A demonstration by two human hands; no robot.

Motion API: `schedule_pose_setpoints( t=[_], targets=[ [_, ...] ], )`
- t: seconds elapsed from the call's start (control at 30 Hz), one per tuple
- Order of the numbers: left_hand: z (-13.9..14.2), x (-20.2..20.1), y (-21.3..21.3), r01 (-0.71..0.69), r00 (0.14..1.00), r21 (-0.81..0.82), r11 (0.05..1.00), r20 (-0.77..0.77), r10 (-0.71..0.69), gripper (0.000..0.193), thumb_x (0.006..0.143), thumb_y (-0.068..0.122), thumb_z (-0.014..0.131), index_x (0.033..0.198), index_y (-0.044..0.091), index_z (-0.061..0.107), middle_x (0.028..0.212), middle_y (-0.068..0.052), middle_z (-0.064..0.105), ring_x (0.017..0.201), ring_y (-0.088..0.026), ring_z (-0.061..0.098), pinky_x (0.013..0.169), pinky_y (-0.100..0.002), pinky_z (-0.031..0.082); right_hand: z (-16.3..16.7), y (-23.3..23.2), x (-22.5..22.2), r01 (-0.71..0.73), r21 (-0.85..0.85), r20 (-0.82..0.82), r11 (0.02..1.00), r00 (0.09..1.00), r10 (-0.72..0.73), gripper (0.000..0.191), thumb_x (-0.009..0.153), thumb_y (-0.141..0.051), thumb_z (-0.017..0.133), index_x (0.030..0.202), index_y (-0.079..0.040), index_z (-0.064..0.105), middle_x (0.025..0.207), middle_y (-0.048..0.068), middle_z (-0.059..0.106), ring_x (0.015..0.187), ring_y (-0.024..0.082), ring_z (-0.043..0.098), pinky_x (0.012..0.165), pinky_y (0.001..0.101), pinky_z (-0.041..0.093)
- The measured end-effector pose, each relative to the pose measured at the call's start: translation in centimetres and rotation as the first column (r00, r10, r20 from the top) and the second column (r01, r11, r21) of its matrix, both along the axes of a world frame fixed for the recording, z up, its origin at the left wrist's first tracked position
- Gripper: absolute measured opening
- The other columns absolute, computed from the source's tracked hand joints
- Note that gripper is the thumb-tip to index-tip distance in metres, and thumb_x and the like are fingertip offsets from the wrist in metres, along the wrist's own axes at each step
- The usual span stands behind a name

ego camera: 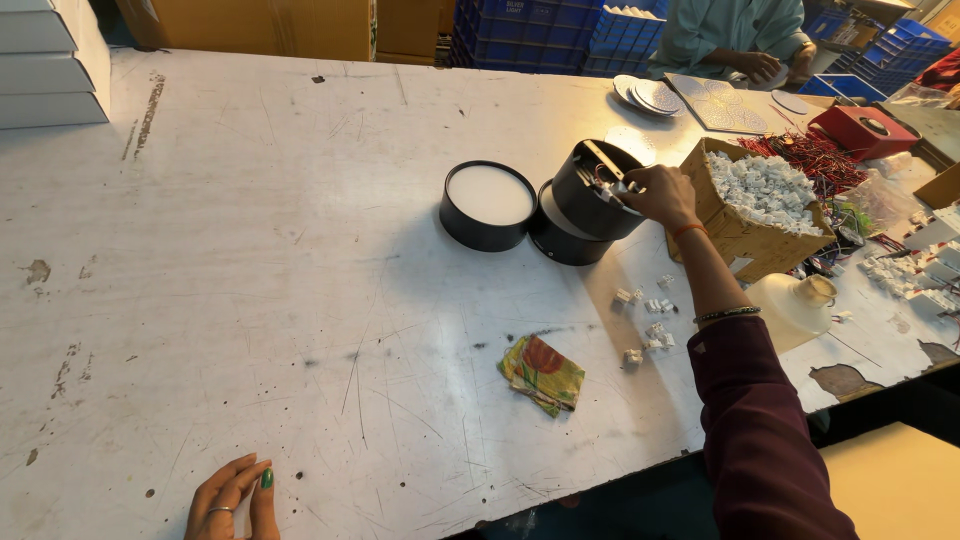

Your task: The person assembles cylindrical light fixtures by connecting wires to small white connectors, wiping the diffuser and housing with a cloth, and placing the units on the table. The person handles multiple fixtures one at a time, repeating the wiring and wiping steps for each unit.

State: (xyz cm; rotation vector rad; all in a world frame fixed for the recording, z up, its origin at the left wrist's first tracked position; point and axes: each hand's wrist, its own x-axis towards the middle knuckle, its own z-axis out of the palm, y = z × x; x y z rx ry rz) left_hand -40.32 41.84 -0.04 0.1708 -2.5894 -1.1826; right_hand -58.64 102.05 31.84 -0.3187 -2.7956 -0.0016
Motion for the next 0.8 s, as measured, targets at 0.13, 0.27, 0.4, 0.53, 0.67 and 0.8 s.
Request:
schedule_pose_setpoints(
  t=[0.13, 0.27, 0.4, 0.53, 0.67, 0.8],
  targets=[
    [-0.4, 0.0, 0.1, 0.007, 0.999, -0.016, 1.000, 0.033, -0.006, 0.017, 0.095, 0.018, 0.068, 0.105, 0.006, 0.077, 0.124, -0.012, 0.066, 0.119, -0.025, 0.066, 0.103, -0.040, 0.056, -0.4, -0.2, -0.5, 0.036, 0.007, 0.042, 0.999, 0.998, -0.036, 0.044, 0.079, -0.052, 0.083, 0.117, -0.030, 0.078, 0.104, 0.003, 0.078, 0.093, 0.026, 0.074, 0.077, 0.0399, 0.060],
    [-0.4, 0.3, 0.2, -0.005, 0.999, -0.048, 0.999, 0.047, 0.007, 0.017, 0.096, 0.016, 0.069, 0.106, 0.006, 0.077, 0.124, -0.012, 0.065, 0.118, -0.025, 0.066, 0.103, -0.039, 0.056, -0.6, -0.5, -1.0, 0.012, 0.046, 0.063, 0.999, 0.998, -0.015, 0.045, 0.078, -0.053, 0.083, 0.117, -0.030, 0.078, 0.106, 0.003, 0.078, 0.095, 0.026, 0.074, 0.077, 0.0411, 0.060],
    [-0.8, 0.2, 0.4, -0.023, 0.997, -0.001, 1.000, -0.075, 0.023, 0.014, 0.095, 0.012, 0.070, 0.105, 0.006, 0.077, 0.123, -0.012, 0.066, 0.117, -0.024, 0.068, 0.103, -0.037, 0.058, -0.6, -0.6, -1.3, -0.002, 0.038, 0.065, 0.999, 0.998, 0.000, 0.047, 0.077, -0.054, 0.082, 0.118, -0.031, 0.077, 0.107, 0.003, 0.078, 0.095, 0.025, 0.074, 0.076, 0.0411, 0.061],
    [-1.1, 0.1, 0.7, -0.026, 0.993, -0.006, 1.000, -0.116, 0.025, 0.012, 0.096, 0.011, 0.070, 0.104, 0.006, 0.077, 0.122, -0.011, 0.068, 0.113, -0.024, 0.070, 0.102, -0.037, 0.059, -0.7, -0.6, -1.5, 0.027, 0.035, 0.117, 0.999, 0.993, -0.031, 0.045, 0.081, -0.055, 0.081, 0.119, -0.031, 0.077, 0.108, 0.004, 0.078, 0.094, 0.026, 0.074, 0.078, 0.0412, 0.061],
    [-0.8, 0.3, 0.7, -0.049, 0.990, 0.032, 0.998, -0.130, 0.053, 0.013, 0.095, 0.012, 0.070, 0.104, 0.005, 0.076, 0.122, -0.012, 0.067, 0.115, -0.024, 0.069, 0.102, -0.037, 0.059, -0.9, -0.5, -1.7, -0.008, 0.026, 0.098, 1.000, 0.995, 0.005, 0.046, 0.079, -0.055, 0.082, 0.118, -0.031, 0.077, 0.109, 0.003, 0.078, 0.094, 0.026, 0.074, 0.077, 0.0412, 0.061],
    [-0.4, 0.5, 0.5, -0.018, 0.996, -0.002, 1.000, -0.083, 0.018, 0.015, 0.096, 0.015, 0.069, 0.104, 0.005, 0.077, 0.121, -0.013, 0.067, 0.115, -0.024, 0.068, 0.102, -0.039, 0.058, -1.0, -0.3, -1.7, -0.015, 0.028, 0.106, 0.999, 0.994, 0.012, 0.045, 0.081, -0.053, 0.080, 0.119, -0.029, 0.077, 0.108, 0.005, 0.078, 0.094, 0.026, 0.074, 0.078, 0.0420, 0.060]
  ],
)
